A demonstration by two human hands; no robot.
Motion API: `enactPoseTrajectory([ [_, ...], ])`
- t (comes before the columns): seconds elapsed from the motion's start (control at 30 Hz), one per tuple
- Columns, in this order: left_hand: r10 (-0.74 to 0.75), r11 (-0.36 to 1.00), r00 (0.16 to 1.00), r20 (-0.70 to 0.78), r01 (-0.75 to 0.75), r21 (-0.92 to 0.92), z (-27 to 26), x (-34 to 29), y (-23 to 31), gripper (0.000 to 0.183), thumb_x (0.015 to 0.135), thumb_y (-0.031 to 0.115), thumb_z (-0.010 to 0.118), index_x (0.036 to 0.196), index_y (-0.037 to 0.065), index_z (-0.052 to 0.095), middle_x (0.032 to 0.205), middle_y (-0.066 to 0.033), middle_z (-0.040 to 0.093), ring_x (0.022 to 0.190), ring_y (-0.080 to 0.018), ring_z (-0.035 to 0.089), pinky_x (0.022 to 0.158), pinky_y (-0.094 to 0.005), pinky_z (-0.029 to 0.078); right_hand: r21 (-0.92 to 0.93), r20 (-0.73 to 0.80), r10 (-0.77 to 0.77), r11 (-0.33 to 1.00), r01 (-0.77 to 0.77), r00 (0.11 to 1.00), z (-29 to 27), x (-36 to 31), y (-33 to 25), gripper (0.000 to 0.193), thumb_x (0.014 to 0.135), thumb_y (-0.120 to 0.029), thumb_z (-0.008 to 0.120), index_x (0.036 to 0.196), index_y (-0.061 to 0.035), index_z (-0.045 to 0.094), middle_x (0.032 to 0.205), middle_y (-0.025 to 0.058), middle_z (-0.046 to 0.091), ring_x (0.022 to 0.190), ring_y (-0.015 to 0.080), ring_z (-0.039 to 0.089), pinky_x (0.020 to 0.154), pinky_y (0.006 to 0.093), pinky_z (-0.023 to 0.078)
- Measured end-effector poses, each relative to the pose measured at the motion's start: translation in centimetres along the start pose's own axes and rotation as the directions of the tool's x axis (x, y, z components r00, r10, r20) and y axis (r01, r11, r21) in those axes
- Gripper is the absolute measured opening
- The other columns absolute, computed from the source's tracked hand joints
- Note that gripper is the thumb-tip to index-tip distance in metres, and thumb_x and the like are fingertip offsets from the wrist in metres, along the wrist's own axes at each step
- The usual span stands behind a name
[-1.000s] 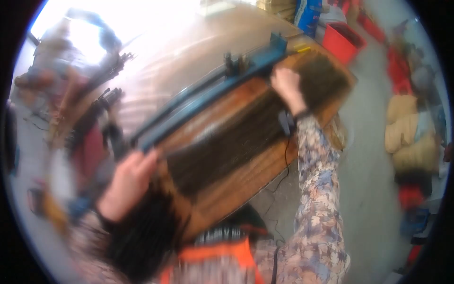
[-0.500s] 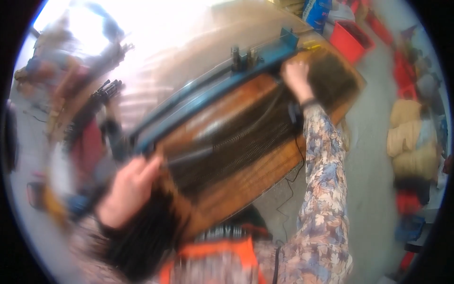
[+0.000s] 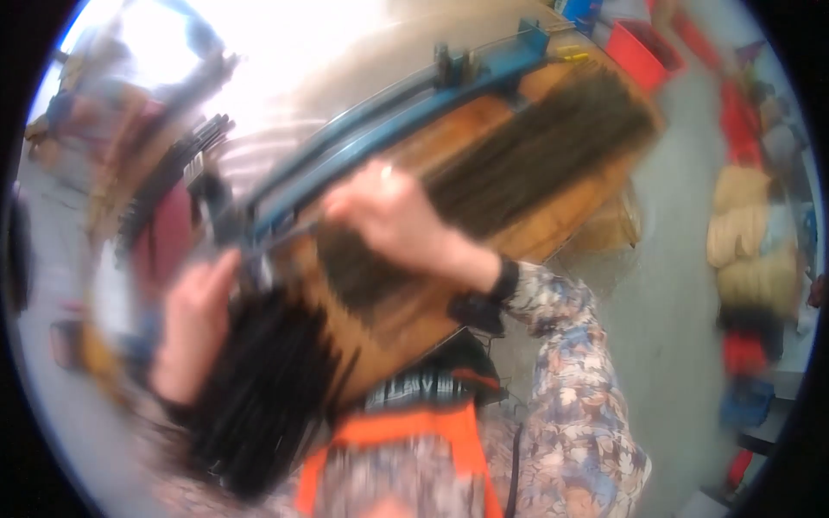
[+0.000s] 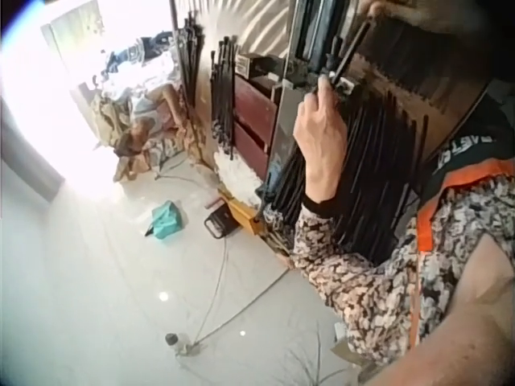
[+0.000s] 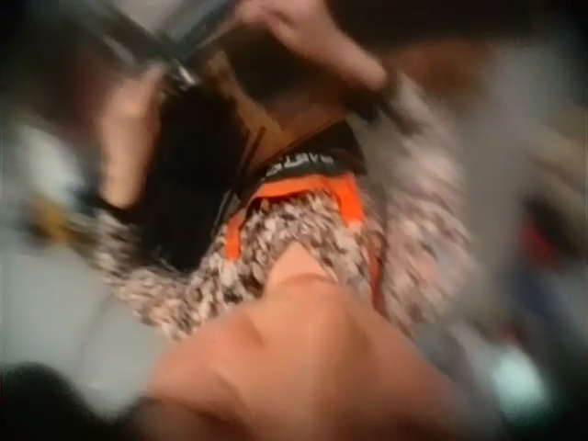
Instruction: The person picks up a black rod, slides a metal spring onto it, and places the assembly into a machine to be processed. They then remove the finished piece and set it onto a pile with others.
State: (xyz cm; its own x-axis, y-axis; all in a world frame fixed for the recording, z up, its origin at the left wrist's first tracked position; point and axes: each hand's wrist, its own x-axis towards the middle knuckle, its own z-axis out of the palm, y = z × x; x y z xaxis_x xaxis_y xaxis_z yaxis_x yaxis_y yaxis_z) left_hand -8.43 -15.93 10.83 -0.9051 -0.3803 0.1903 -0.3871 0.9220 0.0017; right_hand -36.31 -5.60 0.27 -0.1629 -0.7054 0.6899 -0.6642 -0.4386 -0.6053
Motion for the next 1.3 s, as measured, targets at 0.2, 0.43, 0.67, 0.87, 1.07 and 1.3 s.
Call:
enactPoseTrajectory([
  [0.2, -0.126, 0.98, 0.972, -0.198, 0.153, 0.125, -2.7, -4.3, -3.8, 0.022, 0.087, -0.003, 0.06, 0.108, 0.003, 0.061, 0.08, -0.0143, 0.059, 0.077, -0.0319, 0.059, 0.067, -0.0426, 0.048, -0.222, 0.006, -0.206, 0.954, 0.202, 0.978, 2.5, 0.2, 3.0, 0.039, 0.093, -0.013, 0.066, 0.132, -0.0069, 0.062, 0.087, 0.0053, 0.064, 0.074, 0.0193, 0.056, 0.066, 0.0328, 0.049],
  [0.43, -0.208, 0.942, 0.838, -0.504, 0.311, 0.129, -6.5, -8.4, -10.3, 0.021, 0.094, -0.002, 0.057, 0.113, 0.004, 0.061, 0.093, -0.0195, 0.061, 0.086, -0.0394, 0.06, 0.073, -0.0442, 0.048, -0.199, 0.262, 0.121, 0.978, -0.069, 0.958, 6.3, 5.6, 3.8, 0.018, 0.098, -0.007, 0.059, 0.113, -0.0022, 0.067, 0.095, 0.0112, 0.073, 0.083, 0.017, 0.07, 0.076, 0.0305, 0.057],
  [0.67, -0.319, 0.911, 0.792, -0.52, 0.407, 0.061, -5.6, -16.4, -11.7, 0.029, 0.094, -0.003, 0.057, 0.121, 0.004, 0.062, 0.092, -0.0196, 0.063, 0.083, -0.0387, 0.063, 0.074, -0.0421, 0.05, 0.157, 0.408, -0.155, 0.983, 0.098, 0.9, 16.9, 12.8, -0.1, 0.014, 0.097, -0.018, 0.066, 0.107, -0.0109, 0.072, 0.094, 0.0003, 0.075, 0.088, 0.0128, 0.072, 0.077, 0.027, 0.058],
  [0.87, -0.527, 0.824, 0.766, -0.367, 0.567, -0.001, -4.2, -19.5, -11.9, 0.031, 0.091, -0.002, 0.061, 0.122, 0.005, 0.063, 0.082, -0.0181, 0.058, 0.072, -0.0364, 0.059, 0.065, -0.0428, 0.047, 0.129, 0.432, -0.103, 0.99, 0.051, 0.896, 17.9, 12.9, 1.6, 0.018, 0.097, -0.027, 0.066, 0.106, -0.0121, 0.072, 0.093, 0.0019, 0.076, 0.085, 0.0117, 0.072, 0.074, 0.027, 0.058],
  [1.07, -0.492, 0.85, 0.811, -0.317, 0.526, 0.027, -4.5, -16.4, -12.5, 0.03, 0.092, 0.001, 0.063, 0.122, 0.007, 0.064, 0.081, -0.017, 0.058, 0.071, -0.0354, 0.059, 0.063, -0.0424, 0.047, 0.004, 0.788, -0.034, 0.999, 0.05, 0.614, 20.4, 14.1, 1.3, 0.02, 0.097, -0.024, 0.065, 0.101, -0.0046, 0.069, 0.087, 0.0089, 0.074, 0.073, 0.0197, 0.07, 0.071, 0.0349, 0.055],
  [1.3, -0.528, 0.821, 0.799, -0.289, 0.567, 0.066, -3.2, -15.9, -14.0, 0.027, 0.093, 0.011, 0.066, 0.12, 0.015, 0.067, 0.077, -0.0136, 0.056, 0.068, -0.0338, 0.06, 0.06, -0.0417, 0.047, -0.244, 0.483, -0.269, 0.872, 0.423, 0.833, 13.6, 12.2, 8.5, 0.007, 0.082, -0.005, 0.069, 0.084, -0.0107, 0.065, 0.08, 0.0072, 0.068, 0.083, 0.0268, 0.066, 0.085, 0.0389, 0.045],
])
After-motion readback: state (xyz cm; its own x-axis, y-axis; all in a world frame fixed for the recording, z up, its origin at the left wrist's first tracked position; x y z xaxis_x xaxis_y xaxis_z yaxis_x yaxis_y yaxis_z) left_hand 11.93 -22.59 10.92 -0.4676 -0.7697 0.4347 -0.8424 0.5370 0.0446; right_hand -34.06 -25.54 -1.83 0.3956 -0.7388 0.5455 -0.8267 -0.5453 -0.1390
